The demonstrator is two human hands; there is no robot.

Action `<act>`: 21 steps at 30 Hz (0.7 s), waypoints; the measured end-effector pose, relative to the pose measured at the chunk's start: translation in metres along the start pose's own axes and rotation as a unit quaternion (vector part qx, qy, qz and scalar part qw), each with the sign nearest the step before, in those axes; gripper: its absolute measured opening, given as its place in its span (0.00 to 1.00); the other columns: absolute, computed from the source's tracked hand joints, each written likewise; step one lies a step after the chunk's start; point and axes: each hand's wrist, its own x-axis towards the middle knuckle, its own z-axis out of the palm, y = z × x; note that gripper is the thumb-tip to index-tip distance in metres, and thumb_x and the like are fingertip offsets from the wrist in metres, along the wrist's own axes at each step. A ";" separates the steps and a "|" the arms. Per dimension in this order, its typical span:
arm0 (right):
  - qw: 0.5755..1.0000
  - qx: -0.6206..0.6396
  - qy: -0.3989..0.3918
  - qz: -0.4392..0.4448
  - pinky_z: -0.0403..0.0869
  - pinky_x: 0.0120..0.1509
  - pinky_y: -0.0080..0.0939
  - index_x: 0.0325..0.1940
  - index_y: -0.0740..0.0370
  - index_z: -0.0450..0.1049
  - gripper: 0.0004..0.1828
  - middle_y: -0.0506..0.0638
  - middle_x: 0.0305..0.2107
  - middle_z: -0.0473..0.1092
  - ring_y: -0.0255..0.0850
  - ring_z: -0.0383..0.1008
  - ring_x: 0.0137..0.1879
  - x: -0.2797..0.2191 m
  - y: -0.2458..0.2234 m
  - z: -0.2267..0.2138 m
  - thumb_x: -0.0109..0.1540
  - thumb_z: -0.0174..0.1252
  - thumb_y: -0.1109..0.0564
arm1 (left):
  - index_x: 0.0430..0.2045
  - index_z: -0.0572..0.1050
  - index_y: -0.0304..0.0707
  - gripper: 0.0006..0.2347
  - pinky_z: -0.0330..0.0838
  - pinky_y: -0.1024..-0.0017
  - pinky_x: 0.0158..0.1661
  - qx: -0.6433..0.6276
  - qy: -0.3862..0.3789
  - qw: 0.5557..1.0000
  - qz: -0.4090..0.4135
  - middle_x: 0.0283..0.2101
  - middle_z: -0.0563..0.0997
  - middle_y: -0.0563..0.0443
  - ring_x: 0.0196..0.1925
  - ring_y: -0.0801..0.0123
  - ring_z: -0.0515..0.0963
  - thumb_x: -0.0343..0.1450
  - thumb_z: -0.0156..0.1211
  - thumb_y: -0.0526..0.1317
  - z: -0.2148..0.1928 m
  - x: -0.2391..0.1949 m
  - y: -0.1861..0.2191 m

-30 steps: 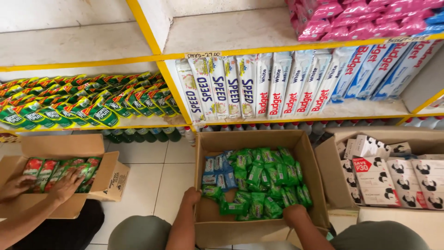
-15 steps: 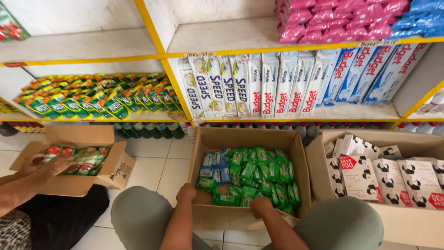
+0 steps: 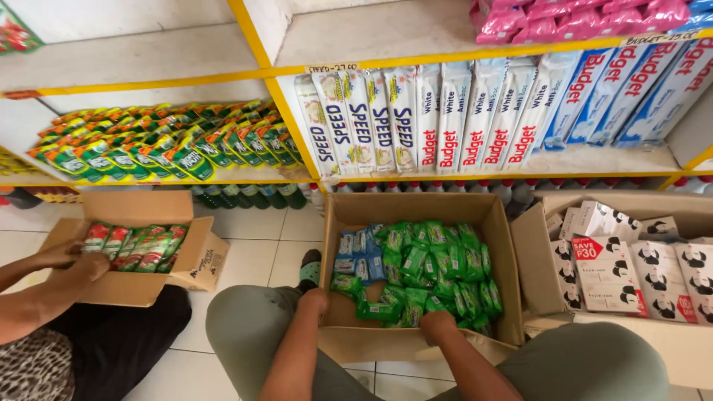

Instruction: Organizing and restocking various soap and household detergent products onto store shelves from cardboard boxes.

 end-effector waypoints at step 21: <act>0.999 -0.015 -0.023 0.047 0.75 0.47 0.60 0.48 0.57 0.78 0.29 0.54 0.40 0.76 0.51 0.77 0.46 -0.077 -0.060 -0.058 0.54 0.73 0.37 | 0.47 0.81 0.39 0.12 0.80 0.50 0.44 0.067 0.017 0.996 -0.057 0.52 0.82 0.41 0.50 0.48 0.84 0.73 0.61 0.42 -0.096 -0.048 0.094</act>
